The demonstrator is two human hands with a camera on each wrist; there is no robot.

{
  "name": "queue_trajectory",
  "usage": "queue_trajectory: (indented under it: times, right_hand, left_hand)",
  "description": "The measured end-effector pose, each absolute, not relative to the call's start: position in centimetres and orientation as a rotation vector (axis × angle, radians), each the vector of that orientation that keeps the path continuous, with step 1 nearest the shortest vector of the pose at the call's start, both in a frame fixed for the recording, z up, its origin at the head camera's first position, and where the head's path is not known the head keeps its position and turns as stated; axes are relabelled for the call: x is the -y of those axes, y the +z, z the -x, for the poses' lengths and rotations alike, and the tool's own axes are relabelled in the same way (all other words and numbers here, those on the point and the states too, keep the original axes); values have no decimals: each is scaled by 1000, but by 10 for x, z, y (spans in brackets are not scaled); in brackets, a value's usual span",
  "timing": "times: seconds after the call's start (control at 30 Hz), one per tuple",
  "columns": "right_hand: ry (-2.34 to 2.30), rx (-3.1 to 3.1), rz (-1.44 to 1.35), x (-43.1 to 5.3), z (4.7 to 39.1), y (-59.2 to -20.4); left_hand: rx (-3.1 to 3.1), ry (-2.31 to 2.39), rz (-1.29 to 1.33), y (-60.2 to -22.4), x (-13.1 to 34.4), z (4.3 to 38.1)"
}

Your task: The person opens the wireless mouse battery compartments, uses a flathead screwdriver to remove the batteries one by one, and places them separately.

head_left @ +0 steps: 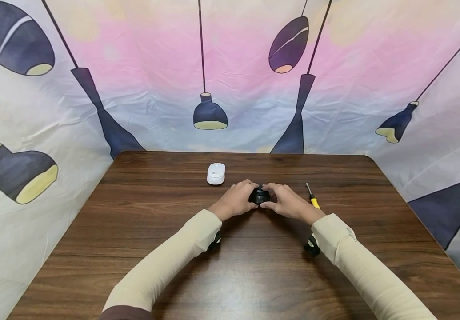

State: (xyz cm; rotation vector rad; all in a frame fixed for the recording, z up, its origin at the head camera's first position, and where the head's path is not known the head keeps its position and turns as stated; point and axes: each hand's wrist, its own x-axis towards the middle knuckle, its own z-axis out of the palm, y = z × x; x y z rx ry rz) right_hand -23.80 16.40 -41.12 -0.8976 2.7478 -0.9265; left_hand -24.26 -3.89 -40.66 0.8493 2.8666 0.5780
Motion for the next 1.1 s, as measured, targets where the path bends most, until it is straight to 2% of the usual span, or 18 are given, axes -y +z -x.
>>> queue_trajectory:
  times: [0.4,1.1]
  right_hand:
    - [-1002,-2890,991,-160,237,-421]
    - [-1135,-2939,1169,-158,235,-421]
  left_hand:
    - [-2838,656,-906,-405,47,239]
    - [-2835,934,-854,-400,59,235]
